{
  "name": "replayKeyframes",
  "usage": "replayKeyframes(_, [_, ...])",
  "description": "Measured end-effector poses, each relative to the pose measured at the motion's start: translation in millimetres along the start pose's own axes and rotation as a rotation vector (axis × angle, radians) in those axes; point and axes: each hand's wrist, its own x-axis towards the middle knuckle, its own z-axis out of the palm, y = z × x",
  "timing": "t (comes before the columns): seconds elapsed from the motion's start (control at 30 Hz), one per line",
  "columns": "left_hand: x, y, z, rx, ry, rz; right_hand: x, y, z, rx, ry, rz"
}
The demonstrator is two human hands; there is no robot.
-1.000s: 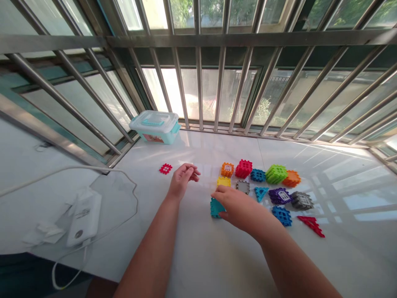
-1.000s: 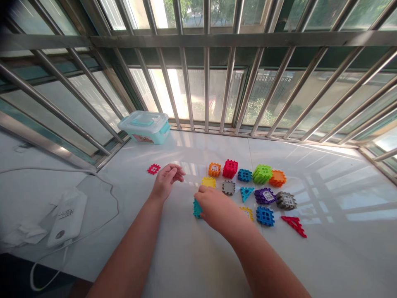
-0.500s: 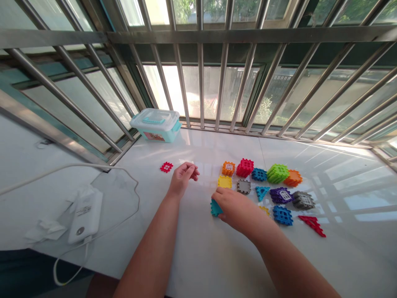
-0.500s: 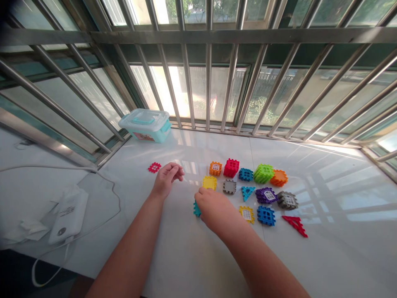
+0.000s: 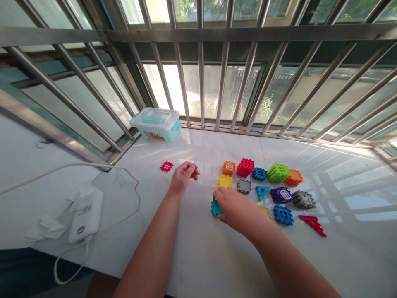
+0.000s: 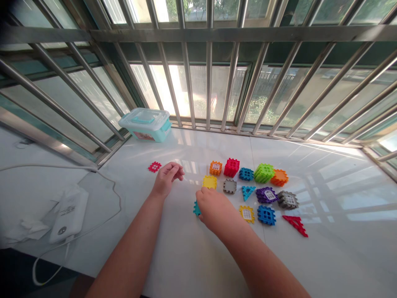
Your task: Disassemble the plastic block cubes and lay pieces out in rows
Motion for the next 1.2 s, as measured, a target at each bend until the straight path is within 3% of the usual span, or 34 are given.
replayKeyframes(1.2, [0.2, 1.3, -1.3, 0.015, 0.003, -0.004, -0.9, -6.7, -6.4, -0.074, -0.034, 0.018])
